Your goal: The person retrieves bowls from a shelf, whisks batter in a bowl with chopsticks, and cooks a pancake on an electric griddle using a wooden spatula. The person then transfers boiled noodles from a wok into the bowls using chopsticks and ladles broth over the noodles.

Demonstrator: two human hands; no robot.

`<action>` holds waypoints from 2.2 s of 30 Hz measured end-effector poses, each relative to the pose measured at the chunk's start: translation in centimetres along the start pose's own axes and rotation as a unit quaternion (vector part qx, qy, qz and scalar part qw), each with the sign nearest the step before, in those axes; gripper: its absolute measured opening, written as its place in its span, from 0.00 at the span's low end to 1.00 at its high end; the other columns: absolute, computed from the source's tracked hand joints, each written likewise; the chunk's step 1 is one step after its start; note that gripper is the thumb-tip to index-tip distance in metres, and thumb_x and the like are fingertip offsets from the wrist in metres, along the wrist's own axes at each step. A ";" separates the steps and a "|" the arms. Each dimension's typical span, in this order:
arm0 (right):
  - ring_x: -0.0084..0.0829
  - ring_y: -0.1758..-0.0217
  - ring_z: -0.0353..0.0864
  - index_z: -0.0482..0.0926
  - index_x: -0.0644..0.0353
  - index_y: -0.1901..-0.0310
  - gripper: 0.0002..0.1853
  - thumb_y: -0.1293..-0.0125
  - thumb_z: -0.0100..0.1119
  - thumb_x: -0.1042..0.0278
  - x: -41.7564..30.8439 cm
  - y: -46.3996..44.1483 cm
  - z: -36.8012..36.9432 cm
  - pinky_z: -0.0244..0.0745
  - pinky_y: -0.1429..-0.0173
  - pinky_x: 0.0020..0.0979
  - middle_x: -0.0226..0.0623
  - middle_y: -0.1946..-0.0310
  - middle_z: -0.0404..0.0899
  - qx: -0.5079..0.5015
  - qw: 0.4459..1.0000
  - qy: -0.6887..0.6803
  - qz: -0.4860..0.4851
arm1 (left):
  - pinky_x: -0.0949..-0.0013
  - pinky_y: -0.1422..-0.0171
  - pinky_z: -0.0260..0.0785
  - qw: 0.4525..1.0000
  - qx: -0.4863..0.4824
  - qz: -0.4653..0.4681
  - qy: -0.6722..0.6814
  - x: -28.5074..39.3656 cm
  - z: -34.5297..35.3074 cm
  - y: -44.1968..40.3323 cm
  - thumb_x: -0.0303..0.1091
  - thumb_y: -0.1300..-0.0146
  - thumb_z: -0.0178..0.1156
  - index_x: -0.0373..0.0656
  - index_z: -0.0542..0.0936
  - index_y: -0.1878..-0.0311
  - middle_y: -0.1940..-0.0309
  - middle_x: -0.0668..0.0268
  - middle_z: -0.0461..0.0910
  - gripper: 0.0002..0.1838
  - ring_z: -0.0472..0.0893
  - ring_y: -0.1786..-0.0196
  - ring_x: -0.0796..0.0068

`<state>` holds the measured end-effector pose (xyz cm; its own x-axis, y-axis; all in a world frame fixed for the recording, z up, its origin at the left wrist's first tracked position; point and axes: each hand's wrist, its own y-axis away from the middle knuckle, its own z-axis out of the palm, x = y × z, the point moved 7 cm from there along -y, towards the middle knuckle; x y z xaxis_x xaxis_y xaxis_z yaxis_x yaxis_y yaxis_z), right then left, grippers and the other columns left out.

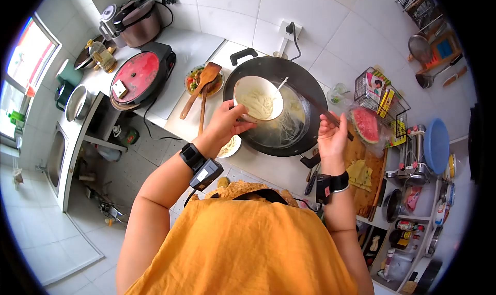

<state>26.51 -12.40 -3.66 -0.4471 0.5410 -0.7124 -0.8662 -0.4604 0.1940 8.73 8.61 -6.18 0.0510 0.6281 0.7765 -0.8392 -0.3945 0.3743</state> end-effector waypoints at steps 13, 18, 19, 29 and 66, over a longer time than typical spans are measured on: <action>0.20 0.78 0.75 0.76 0.69 0.66 0.21 0.33 0.46 0.55 -4.7 5.4 12.4 0.70 0.75 0.18 0.35 0.77 0.75 -0.285 0.811 0.501 -0.099 | 0.63 0.50 0.74 0.993 -0.066 -0.064 0.077 -0.6 1.9 1.8 0.33 0.43 0.49 0.35 0.61 0.43 0.54 0.46 0.73 0.24 0.79 0.56 0.55; 0.17 0.82 0.71 0.77 0.66 0.65 0.22 0.32 0.43 0.52 -9.0 5.2 10.9 0.67 0.78 0.16 0.33 0.78 0.75 -0.212 0.861 0.431 -0.164 | 0.57 0.42 0.67 0.992 -0.017 -0.094 0.087 -0.1 -1.8 4.2 0.37 0.43 0.49 0.35 0.60 0.41 0.50 0.46 0.70 0.28 0.74 0.48 0.53; 0.17 0.81 0.71 0.77 0.66 0.65 0.22 0.32 0.43 0.52 -7.4 3.7 8.6 0.67 0.77 0.16 0.33 0.78 0.75 -0.173 0.842 0.496 -0.122 | 0.58 0.43 0.68 0.994 0.000 -0.076 0.077 0.4 -3.1 4.7 0.37 0.43 0.49 0.38 0.61 0.41 0.51 0.48 0.71 0.26 0.75 0.50 0.53; 0.29 0.69 0.70 0.77 0.65 0.68 0.08 0.39 0.54 0.68 7.0 2.7 7.1 0.64 0.65 0.26 0.36 0.73 0.70 -0.351 0.706 0.583 -0.198 | 0.64 0.53 0.75 0.994 0.079 0.008 0.076 2.6 -9.6 8.1 0.32 0.42 0.48 0.43 0.63 0.42 0.53 0.54 0.73 0.22 0.80 0.57 0.59; 0.21 0.83 0.69 0.77 0.65 0.69 0.12 0.39 0.51 0.63 9.3 -9.0 1.6 0.63 0.84 0.15 0.38 0.80 0.73 -0.018 0.954 -0.024 0.297 | 0.70 0.53 0.73 0.991 0.100 0.051 0.073 3.1 -10.0 9.5 0.32 0.40 0.48 0.41 0.68 0.47 0.56 0.59 0.75 0.17 0.79 0.57 0.68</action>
<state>29.78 -2.09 -10.96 -0.8672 0.2091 -0.4519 -0.4494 -0.7196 0.5295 -4.50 13.51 -5.28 -0.1190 0.6622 0.7398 -0.7110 -0.5769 0.4020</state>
